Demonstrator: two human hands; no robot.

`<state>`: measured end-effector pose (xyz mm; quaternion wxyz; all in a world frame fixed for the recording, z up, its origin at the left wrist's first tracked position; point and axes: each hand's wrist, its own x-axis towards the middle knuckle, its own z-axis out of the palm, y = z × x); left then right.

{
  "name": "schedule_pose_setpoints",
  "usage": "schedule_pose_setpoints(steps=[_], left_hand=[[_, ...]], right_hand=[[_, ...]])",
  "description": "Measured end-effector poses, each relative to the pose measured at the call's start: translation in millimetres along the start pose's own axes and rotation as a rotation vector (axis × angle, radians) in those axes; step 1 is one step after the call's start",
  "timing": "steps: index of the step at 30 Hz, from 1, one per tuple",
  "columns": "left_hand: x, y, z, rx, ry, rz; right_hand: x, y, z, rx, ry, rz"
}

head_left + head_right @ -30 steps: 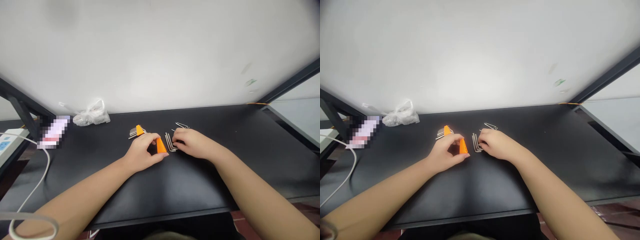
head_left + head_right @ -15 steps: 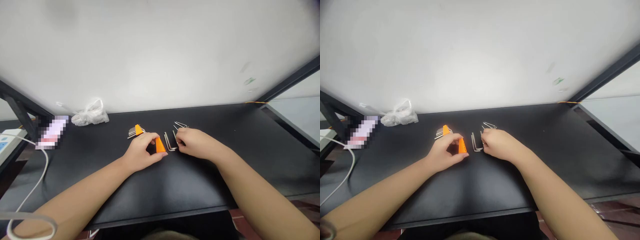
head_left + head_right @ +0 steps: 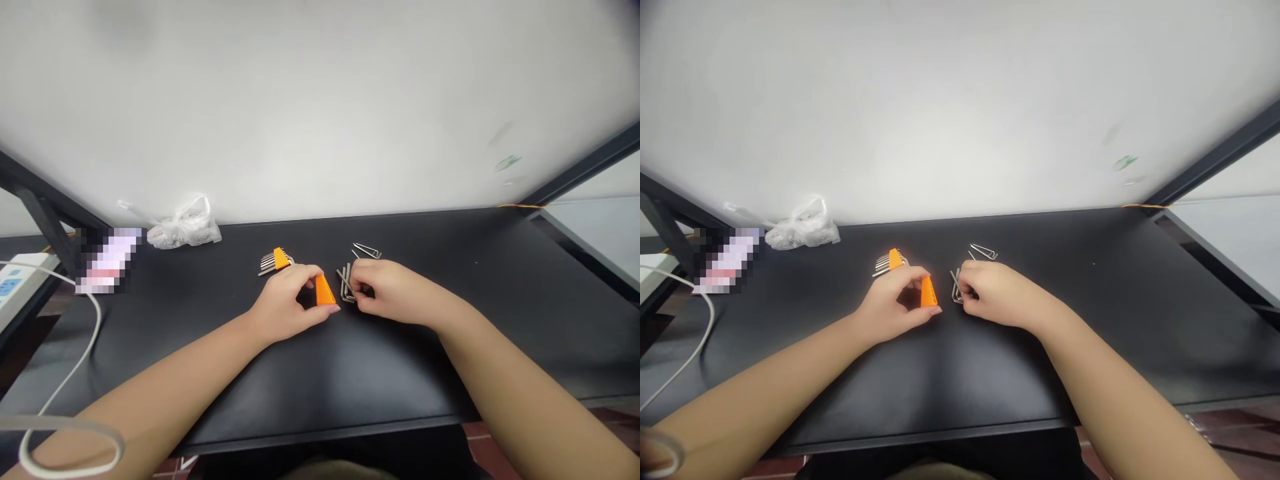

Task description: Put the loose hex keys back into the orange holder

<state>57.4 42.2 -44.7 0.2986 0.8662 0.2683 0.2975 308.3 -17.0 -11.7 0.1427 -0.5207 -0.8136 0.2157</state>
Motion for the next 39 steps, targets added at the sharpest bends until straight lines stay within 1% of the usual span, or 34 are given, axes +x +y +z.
schedule_pose_setpoints(steps=[4, 10, 12, 15, 16, 17, 19, 22, 28, 35, 39], left_hand=[[0.3, 0.7, 0.6, 0.002, -0.001, 0.002], [1.8, 1.9, -2.5, 0.019, -0.024, 0.007], [1.7, 4.3, -3.8, 0.047, -0.119, 0.061], [0.6, 10.5, -2.6, 0.126, -0.374, 0.227], [0.2, 12.8, -1.4, 0.167, -0.435, 0.270], [0.1, 14.9, -0.1, 0.209, -0.474, 0.296], [0.5, 17.9, 2.2, 0.280, -0.504, 0.306], [2.0, 18.3, 3.4, 0.327, -0.506, 0.280], [0.3, 12.8, 5.0, 0.374, -0.460, 0.227], [-2.3, 11.7, 10.9, 0.447, -0.395, 0.082], [-1.5, 13.1, 10.7, 0.435, -0.367, 0.053]], right_hand=[[-4.6, -7.4, -5.7, -0.018, 0.004, 0.022], [-7.7, -11.6, -10.8, -0.028, -0.085, 0.037], [-8.2, -10.6, -11.8, -0.039, -0.083, 0.048], [-10.0, -8.4, -14.2, -0.049, -0.064, 0.062], [-10.8, -7.6, -15.3, -0.053, -0.061, 0.068], [-11.7, -6.8, -16.5, -0.057, -0.059, 0.075], [-13.5, -5.5, -18.8, -0.066, -0.061, 0.094], [-15.0, -5.2, -21.1, -0.069, -0.074, 0.116], [-12.6, -8.8, -19.6, -0.069, -0.069, 0.137], [-12.6, -13.2, -17.1, -0.015, -0.018, 0.175], [-11.4, -17.9, -14.5, -0.020, -0.017, 0.189]])
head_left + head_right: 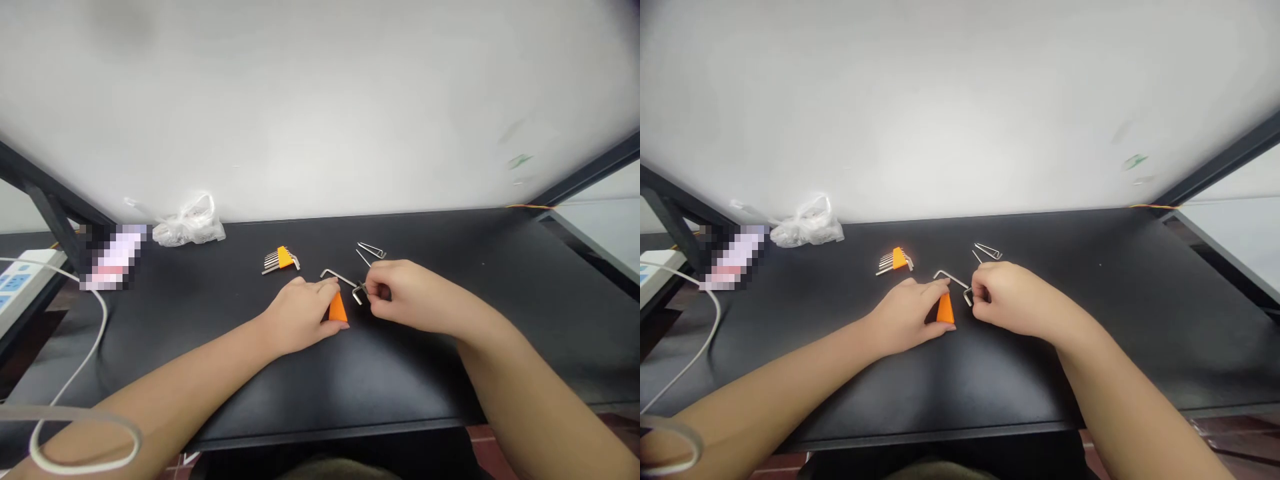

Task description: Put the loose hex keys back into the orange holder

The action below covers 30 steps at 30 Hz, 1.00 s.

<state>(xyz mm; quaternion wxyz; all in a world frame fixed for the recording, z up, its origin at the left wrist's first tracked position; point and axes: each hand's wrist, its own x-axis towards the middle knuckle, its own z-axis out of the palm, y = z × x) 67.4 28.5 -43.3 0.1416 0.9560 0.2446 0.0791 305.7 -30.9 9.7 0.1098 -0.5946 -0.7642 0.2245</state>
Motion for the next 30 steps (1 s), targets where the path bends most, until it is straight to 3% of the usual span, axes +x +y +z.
schedule_pose_setpoints(steps=[11, 16, 19, 22, 25, 30], left_hand=[[4.0, -7.0, -3.1, 0.040, 0.056, -0.066], [2.3, -4.8, -5.2, 0.008, 0.069, -0.075], [0.7, -4.1, -7.6, -0.023, 0.092, -0.100], [-0.7, -4.8, -8.3, -0.039, 0.129, -0.117], [-1.7, -6.6, -7.4, -0.065, 0.152, -0.128], [-2.1, -10.0, -7.6, -0.156, 0.208, -0.158]], right_hand=[[-2.2, -18.7, 3.4, 0.105, -0.028, -0.060], [18.7, -14.7, 28.6, 0.040, 0.137, -0.030], [25.7, -3.0, 30.9, -0.025, 0.188, -0.042], [20.1, 13.0, 20.6, -0.126, 0.150, -0.121], [9.7, 22.8, 13.1, -0.189, 0.020, -0.185], [5.4, 11.3, 21.4, -0.271, -0.042, -0.145]])
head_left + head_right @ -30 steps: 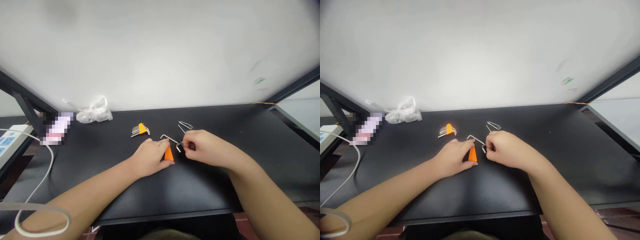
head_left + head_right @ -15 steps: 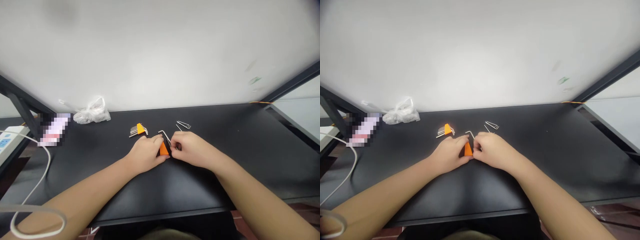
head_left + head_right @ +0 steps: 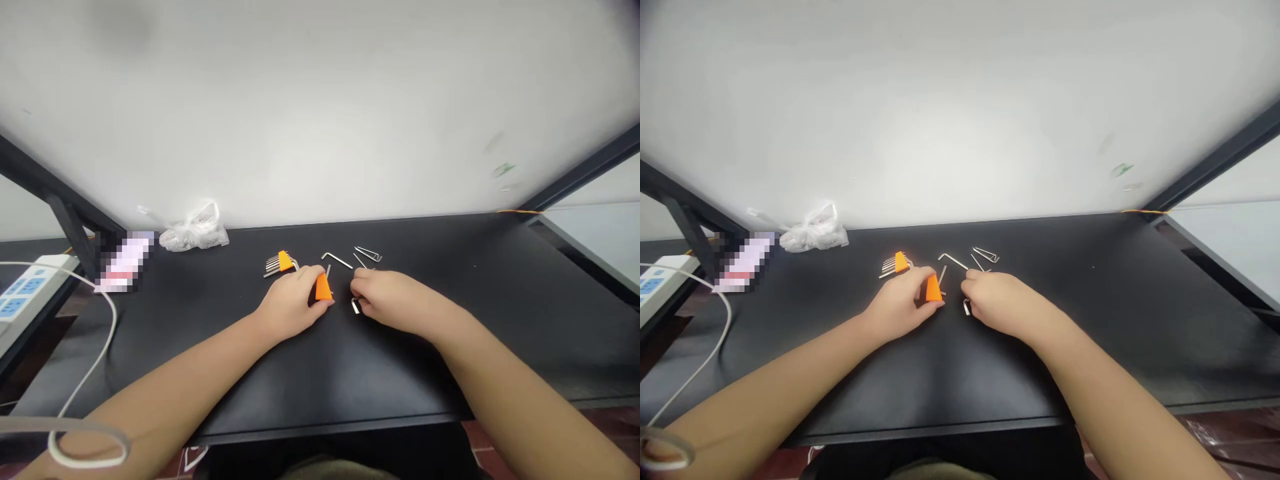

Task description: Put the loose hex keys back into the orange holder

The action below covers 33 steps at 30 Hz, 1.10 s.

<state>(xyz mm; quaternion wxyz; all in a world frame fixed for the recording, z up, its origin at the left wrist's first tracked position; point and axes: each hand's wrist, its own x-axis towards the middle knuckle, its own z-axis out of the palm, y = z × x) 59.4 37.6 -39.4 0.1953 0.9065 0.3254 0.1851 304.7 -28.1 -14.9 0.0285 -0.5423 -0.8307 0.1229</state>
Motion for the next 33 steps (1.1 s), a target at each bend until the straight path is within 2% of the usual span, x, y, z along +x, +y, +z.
schedule_pose_setpoints(steps=[3, 8, 10, 16, 24, 28, 33], left_hand=[[-0.4, -1.8, 0.0, -0.074, 0.041, -0.046], [-4.5, -5.1, 2.6, -0.193, 0.128, -0.079], [-6.1, -5.9, 3.1, -0.215, 0.152, -0.083], [-7.8, -6.5, 3.5, -0.252, 0.223, -0.116], [-8.0, -5.2, 4.1, -0.271, 0.233, -0.178], [-8.2, -6.5, 3.5, -0.263, 0.245, -0.157], [-8.0, -5.8, 5.3, -0.261, 0.245, -0.166]], right_hand=[[4.7, -8.0, -1.3, 0.119, 0.056, 0.024], [9.2, -7.7, -8.4, 0.843, 0.330, 0.023], [9.9, -9.3, -8.8, 1.010, 0.421, 0.007], [9.7, -19.0, -6.8, 1.077, 0.580, 0.018], [6.5, -28.4, -13.0, 1.072, 0.658, 0.045], [5.9, -27.1, -12.9, 1.039, 0.640, 0.012], [6.2, -24.0, -10.3, 1.110, 0.578, 0.011]])
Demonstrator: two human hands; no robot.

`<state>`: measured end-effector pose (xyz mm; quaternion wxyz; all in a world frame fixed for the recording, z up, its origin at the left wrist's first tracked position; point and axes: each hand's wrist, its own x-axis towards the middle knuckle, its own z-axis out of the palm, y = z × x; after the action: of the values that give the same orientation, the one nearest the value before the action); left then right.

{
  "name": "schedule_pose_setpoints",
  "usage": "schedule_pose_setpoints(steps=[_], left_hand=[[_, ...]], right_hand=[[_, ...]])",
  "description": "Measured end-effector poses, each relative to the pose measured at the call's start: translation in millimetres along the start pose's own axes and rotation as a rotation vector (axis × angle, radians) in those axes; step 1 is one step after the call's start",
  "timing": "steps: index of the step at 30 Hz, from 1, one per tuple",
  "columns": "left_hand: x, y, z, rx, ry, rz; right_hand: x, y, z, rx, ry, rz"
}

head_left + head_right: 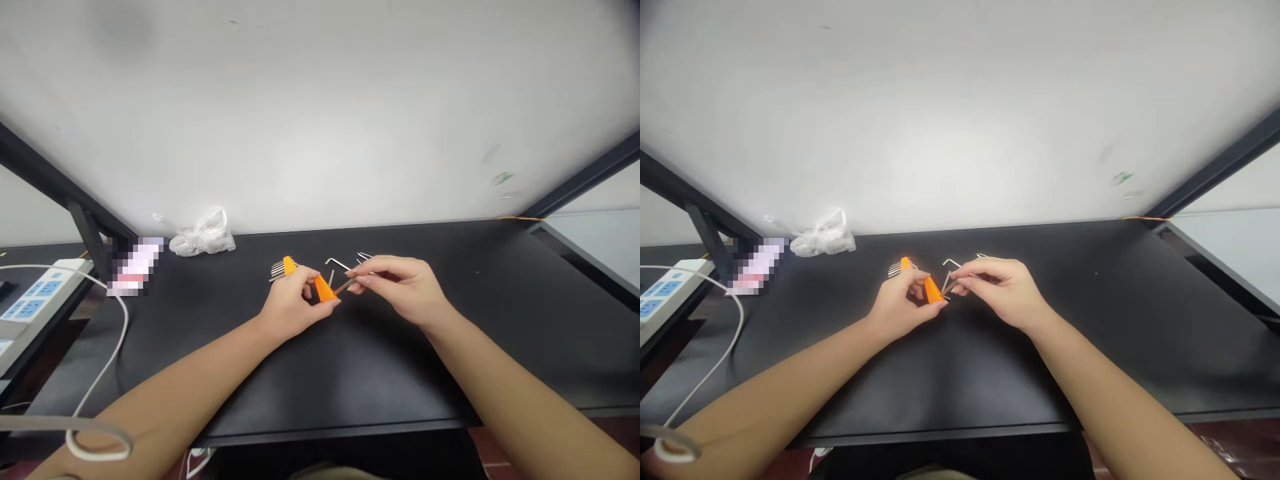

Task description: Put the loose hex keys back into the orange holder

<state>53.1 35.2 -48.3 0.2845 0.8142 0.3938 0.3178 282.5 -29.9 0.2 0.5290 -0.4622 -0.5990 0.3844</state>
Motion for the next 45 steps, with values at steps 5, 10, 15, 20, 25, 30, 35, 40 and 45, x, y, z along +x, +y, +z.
schedule_pose_setpoints(steps=[5, 10, 15, 20, 25, 30, 35, 40, 45], left_hand=[[-0.6, 2.0, 1.1, -0.051, 0.031, 0.044], [3.4, -1.3, 0.3, -0.069, 0.085, 0.036], [4.1, -5.4, 1.6, -0.067, 0.110, 0.037], [3.6, -2.5, -1.2, -0.007, 0.034, 0.032], [9.9, -0.9, -8.2, 0.086, -0.060, 0.017], [12.9, -1.2, -10.5, 0.085, -0.076, -0.004], [10.1, 0.7, -8.8, -0.002, -0.109, 0.000], [8.5, 2.1, -6.4, -0.030, -0.119, 0.017], [7.3, 4.7, -6.6, -0.046, -0.105, 0.035]], right_hand=[[1.2, 7.1, 3.8, -0.112, -0.159, -0.030], [-0.9, 22.0, 10.3, -0.244, -0.242, -0.082], [-1.4, 17.8, 11.9, -0.559, -0.279, -0.214], [2.8, 21.3, 5.3, -0.706, -0.319, -0.233], [7.2, 40.8, 7.8, -1.016, -0.338, -0.248], [3.4, 34.8, 18.0, -1.221, -0.466, -0.259], [-0.8, 23.5, 7.8, -1.019, -0.383, -0.120], [4.7, 18.7, -6.6, -0.329, -0.062, -0.053], [3.5, 20.1, 1.0, -0.143, 0.026, -0.072]])
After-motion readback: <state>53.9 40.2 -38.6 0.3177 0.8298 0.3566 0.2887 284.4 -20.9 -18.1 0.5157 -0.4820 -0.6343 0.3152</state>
